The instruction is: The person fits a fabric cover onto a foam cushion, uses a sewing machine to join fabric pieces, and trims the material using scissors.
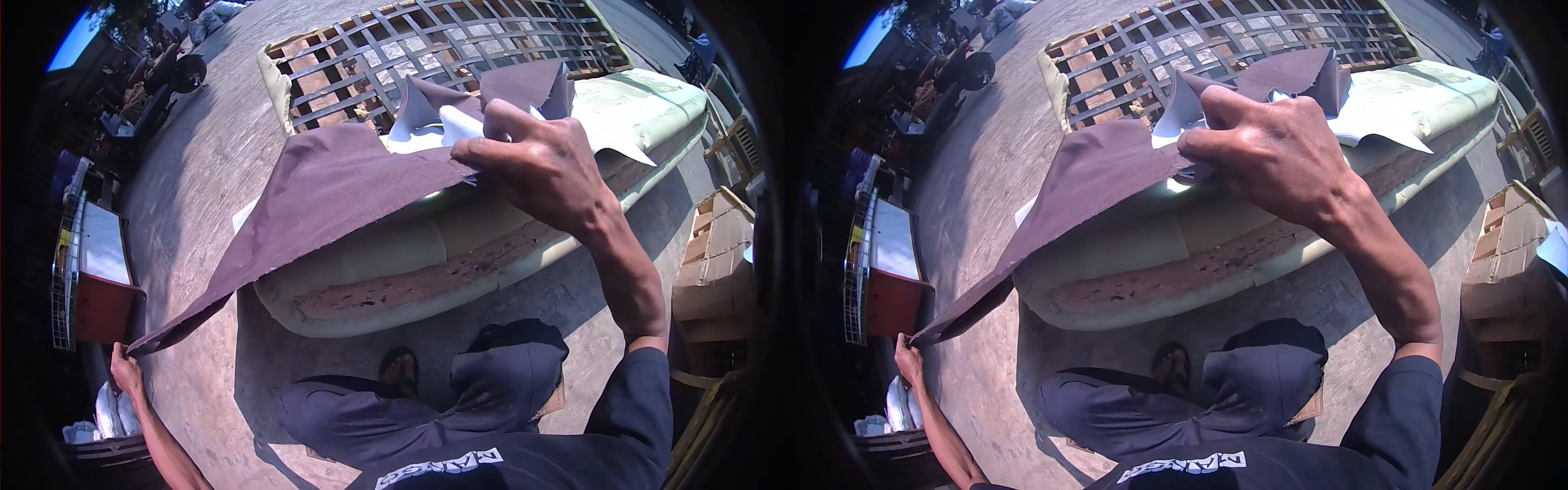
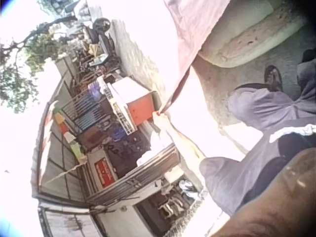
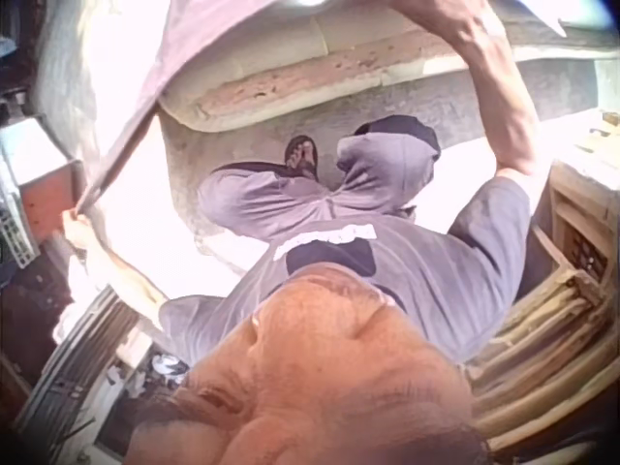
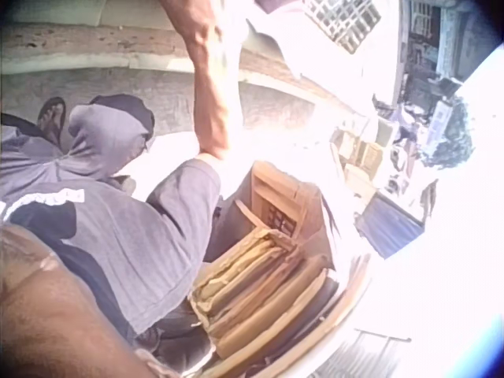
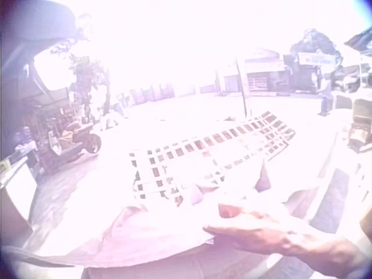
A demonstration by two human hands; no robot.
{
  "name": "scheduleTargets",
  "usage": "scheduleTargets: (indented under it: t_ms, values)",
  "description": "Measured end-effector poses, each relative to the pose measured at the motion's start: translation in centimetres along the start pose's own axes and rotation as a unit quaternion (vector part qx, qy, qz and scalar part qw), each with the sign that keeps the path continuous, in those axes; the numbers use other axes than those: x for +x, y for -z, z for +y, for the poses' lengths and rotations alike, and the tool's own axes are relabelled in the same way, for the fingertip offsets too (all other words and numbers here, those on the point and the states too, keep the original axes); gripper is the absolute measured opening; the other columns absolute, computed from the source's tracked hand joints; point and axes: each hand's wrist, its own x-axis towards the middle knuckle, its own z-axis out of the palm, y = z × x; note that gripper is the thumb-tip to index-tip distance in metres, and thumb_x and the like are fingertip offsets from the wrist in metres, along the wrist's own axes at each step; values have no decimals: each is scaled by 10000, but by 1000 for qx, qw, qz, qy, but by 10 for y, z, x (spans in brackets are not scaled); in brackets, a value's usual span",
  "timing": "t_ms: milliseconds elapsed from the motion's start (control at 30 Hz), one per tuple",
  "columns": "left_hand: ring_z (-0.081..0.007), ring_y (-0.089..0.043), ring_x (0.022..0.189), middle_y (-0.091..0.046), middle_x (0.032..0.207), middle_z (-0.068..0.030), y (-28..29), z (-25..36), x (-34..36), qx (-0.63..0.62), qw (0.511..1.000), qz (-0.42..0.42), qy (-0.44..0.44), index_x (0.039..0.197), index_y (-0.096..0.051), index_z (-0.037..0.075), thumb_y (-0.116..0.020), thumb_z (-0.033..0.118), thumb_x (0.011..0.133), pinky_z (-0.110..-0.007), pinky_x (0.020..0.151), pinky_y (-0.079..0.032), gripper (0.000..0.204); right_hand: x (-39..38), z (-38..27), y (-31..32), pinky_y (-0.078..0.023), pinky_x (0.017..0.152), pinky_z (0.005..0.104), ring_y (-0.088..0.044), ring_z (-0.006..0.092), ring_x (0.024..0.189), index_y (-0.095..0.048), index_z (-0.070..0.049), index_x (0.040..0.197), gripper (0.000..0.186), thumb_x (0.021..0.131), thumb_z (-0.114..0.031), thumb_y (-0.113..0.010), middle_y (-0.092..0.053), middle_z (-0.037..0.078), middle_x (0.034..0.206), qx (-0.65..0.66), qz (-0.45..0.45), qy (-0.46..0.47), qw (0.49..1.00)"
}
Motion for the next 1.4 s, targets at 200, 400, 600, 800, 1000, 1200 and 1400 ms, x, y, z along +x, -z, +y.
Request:
scheduleTargets:
  t_ms: [200, 400, 600, 800, 1000, 1200, 1400]
  values:
    - [-464, -672, 907, -689, 911, -222, -5, 31, 41, 11, 997, 65, 36, 989, -580, 84, -492, 22, 882, -535, 721, -493, 152, -1, 9, -2, -561, 678, 413, -709, 288, 776, -756, -115, 923, 101, 854, -189, -749, -692, 47, 876, 91, -106, -40, 989]
    - [-484, -659, 913, -694, 913, -213, 19, 74, 106, 31, 994, 97, 32, 977, -569, 82, -508, 49, 886, -552, 709, -481, 114, 0, 6, 9, -538, 633, 430, -711, 286, 746, -760, -128, 882, 136, 848, -259, -747, -696, 55, 808, 78, -274, -13, 958]
    - [-289, -744, 880, -772, 975, -92, -26, 14, 30, 20, 993, 55, 101, 1080, -759, 156, -633, 187, 847, -390, 763, -590, 267, -58, -22, -12, -487, 484, 332, -648, 164, 610, -722, -216, 1029, 229, 803, -237, -750, -568, -10, 759, 74, -151, 11, 986]
    - [-381, -655, 829, -686, 890, -158, -42, -34, -60, 37, 990, 31, 135, 1020, -636, 78, -606, 130, 912, -474, 698, -494, 124, -61, -25, -10, -451, 443, 255, -576, 64, 579, -729, -201, 1038, 278, 765, -235, -696, -515, -45, 789, 91, -51, 23, 994]
    - [-297, -618, 747, -645, 852, -106, -26, -22, -52, 37, 989, 71, 127, 991, -650, 77, -582, 154, 921, -408, 653, -487, 124, -55, -29, -13, -398, 418, 217, -452, 43, 530, -753, -194, 959, 247, 740, -254, -654, -495, -60, 786, 97, -4, 62, 993]
    - [-255, -604, 709, -626, 835, -84, -29, -9, -52, 45, 988, 82, 123, 984, -658, 74, -574, 162, 921, -377, 633, -486, 138, -67, -28, -11, -469, 441, 210, -538, 42, 559, -750, -175, 954, 180, 789, -169, -677, -559, -41, 819, 91, -47, 70, 992]
    - [-296, -636, 760, -654, 864, -125, -42, -19, -84, 64, 988, 49, 129, 1024, -657, 68, -596, 141, 905, -416, 662, -497, 152, -61, 2, 12, -514, 471, 339, -663, 160, 580, -684, -164, 966, 134, 851, -232, -697, -549, 18, 804, -16, -172, -39, 984]
